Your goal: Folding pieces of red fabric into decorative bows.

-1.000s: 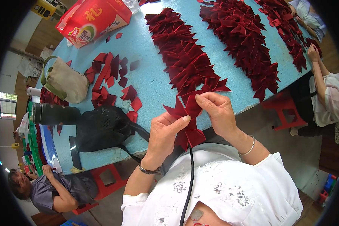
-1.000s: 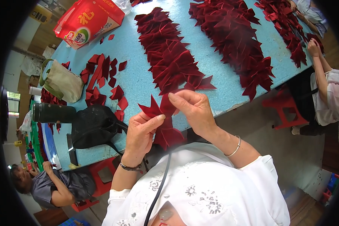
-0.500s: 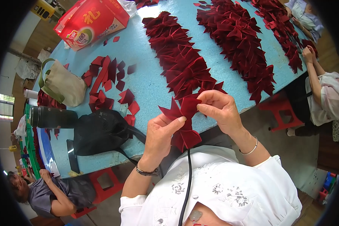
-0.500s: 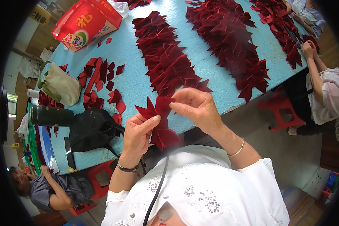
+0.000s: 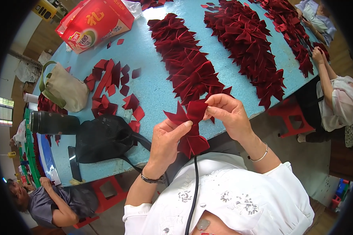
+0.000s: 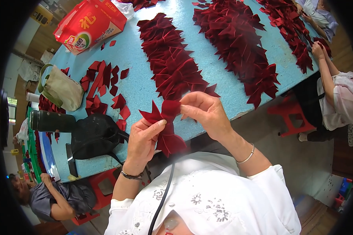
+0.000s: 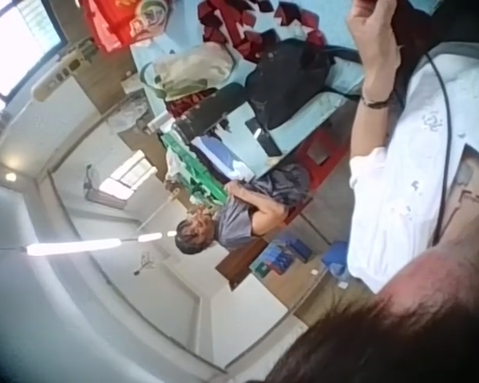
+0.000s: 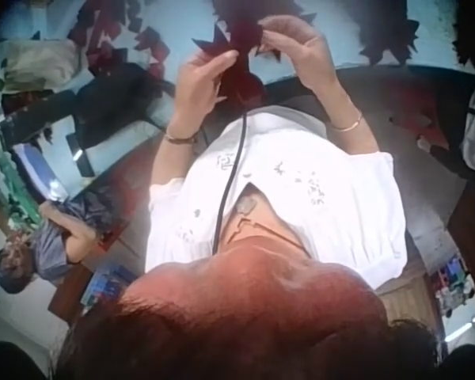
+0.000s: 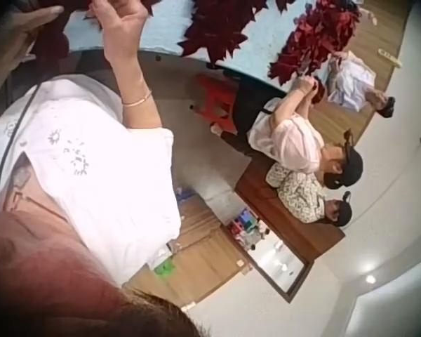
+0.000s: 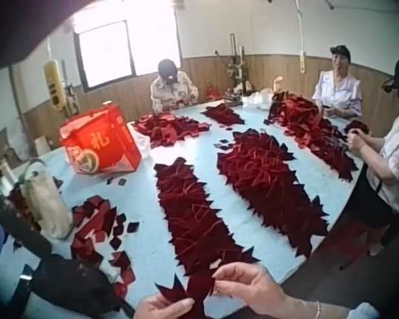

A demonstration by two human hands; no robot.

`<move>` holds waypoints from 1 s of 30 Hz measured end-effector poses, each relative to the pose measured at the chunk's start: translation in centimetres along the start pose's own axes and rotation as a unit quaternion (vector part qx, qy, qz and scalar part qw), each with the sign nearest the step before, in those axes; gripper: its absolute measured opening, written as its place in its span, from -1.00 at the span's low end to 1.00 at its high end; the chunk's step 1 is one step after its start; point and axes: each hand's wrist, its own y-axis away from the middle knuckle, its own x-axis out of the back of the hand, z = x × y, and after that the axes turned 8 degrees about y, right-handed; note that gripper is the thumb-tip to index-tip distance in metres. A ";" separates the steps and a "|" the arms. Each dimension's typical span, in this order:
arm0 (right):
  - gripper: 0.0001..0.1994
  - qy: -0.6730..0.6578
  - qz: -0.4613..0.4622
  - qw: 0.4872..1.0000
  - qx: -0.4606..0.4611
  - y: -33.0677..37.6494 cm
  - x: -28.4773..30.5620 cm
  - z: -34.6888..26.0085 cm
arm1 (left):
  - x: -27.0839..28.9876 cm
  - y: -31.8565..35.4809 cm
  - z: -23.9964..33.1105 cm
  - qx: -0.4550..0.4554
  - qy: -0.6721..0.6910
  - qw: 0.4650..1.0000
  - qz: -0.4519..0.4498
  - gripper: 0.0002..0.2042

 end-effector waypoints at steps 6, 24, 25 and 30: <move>-0.89 0.019 -0.008 1.000 0.018 0.0 0.0 0.1 | -0.9 -0.2 0.1 -0.017 0.009 1.000 0.017 -0.88; -0.80 0.089 -0.005 0.993 0.079 -0.3 0.2 0.9 | -0.7 -0.2 -0.4 0.006 0.002 1.000 -0.009 -0.86; -0.80 0.088 -0.005 0.993 0.079 -0.3 0.3 0.9 | -0.7 -0.2 -0.4 0.007 0.001 1.000 -0.009 -0.86; -0.82 0.268 0.014 0.943 0.198 -0.2 0.5 0.8 | -0.8 -0.2 -0.2 0.019 -0.009 1.000 -0.014 -0.82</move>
